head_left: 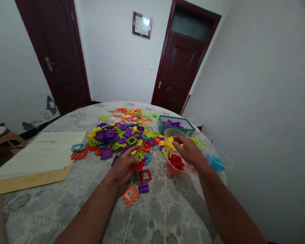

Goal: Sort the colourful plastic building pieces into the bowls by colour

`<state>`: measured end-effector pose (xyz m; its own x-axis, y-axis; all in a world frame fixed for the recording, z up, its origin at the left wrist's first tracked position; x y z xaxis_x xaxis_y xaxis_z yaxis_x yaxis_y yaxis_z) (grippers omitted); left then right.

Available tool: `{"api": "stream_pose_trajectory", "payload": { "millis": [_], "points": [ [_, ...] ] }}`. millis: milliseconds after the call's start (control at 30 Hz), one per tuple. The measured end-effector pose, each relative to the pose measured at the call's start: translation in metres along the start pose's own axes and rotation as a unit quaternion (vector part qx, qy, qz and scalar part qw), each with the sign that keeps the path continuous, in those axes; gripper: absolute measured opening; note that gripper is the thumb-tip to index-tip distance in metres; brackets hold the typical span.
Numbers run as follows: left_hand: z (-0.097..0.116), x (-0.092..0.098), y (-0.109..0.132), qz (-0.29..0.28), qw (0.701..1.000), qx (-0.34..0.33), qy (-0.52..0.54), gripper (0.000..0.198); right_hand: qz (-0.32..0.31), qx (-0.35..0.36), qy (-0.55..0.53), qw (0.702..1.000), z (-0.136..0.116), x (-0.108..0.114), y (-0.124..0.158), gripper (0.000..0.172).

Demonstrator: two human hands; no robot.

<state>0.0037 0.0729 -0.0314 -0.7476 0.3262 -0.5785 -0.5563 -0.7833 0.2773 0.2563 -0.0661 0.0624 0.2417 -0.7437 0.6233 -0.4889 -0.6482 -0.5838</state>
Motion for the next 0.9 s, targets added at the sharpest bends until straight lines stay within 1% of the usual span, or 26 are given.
{"api": "stream_pose_trajectory", "payload": {
  "millis": [67, 100, 167, 233, 300, 400, 500, 600, 700, 767, 900],
  "points": [
    [0.001, 0.001, -0.002, 0.013, 1.0, -0.008, 0.015, 0.066, -0.04, 0.085, 0.045, 0.995, -0.012, -0.002, 0.043, 0.029],
    [0.001, 0.002, -0.003, 0.02, 1.0, -0.012, 0.02, 0.065, -0.048, 0.106, 0.064, 0.991, -0.015, -0.003, 0.062, 0.031],
    [0.002, 0.002, -0.004, 0.032, 0.999, -0.018, 0.025, 0.064, -0.051, 0.128, 0.096, 0.986, -0.017, -0.007, 0.091, 0.036],
    [0.002, 0.002, -0.005, 0.041, 0.999, -0.021, 0.025, 0.063, -0.04, 0.137, 0.117, 0.983, -0.013, -0.013, 0.107, 0.039],
    [0.001, 0.002, -0.005, 0.047, 0.998, -0.023, 0.022, 0.061, -0.025, 0.149, 0.125, 0.981, -0.007, -0.02, 0.113, 0.04],
    [0.001, 0.001, -0.004, 0.05, 0.998, -0.021, 0.018, 0.061, -0.01, 0.172, 0.124, 0.977, 0.004, -0.026, 0.11, 0.039],
    [0.001, 0.0, -0.003, 0.044, 0.999, -0.018, 0.013, 0.062, -0.005, 0.185, 0.119, 0.975, 0.009, -0.027, 0.106, 0.039],
    [0.001, 0.0, -0.003, 0.042, 0.999, -0.016, 0.01, 0.061, -0.008, 0.186, 0.125, 0.974, 0.009, -0.025, 0.106, 0.04],
    [0.0, 0.001, -0.003, 0.042, 0.999, -0.018, 0.011, 0.06, -0.012, 0.181, 0.143, 0.973, 0.004, -0.021, 0.108, 0.038],
    [-0.001, 0.001, -0.003, 0.037, 0.999, -0.018, 0.014, 0.059, -0.002, 0.181, 0.136, 0.974, -0.004, -0.017, 0.108, 0.035],
    [-0.002, -0.001, -0.003, 0.026, 0.999, -0.011, 0.02, 0.062, 0.018, 0.177, 0.048, 0.983, -0.032, -0.011, 0.104, 0.028]
  ]
}}
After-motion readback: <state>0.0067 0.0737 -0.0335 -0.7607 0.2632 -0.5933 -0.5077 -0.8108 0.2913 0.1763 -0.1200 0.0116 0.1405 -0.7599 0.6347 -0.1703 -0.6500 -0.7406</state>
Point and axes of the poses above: each hand's wrist, its own y-axis away from the middle knuckle, its own x-axis out of the back of the hand, z = x × y, the point moved 3 cm from there along -y, towards the middle knuckle, and after that the axes turned 15 degrees about z, right-handed, at the moved point
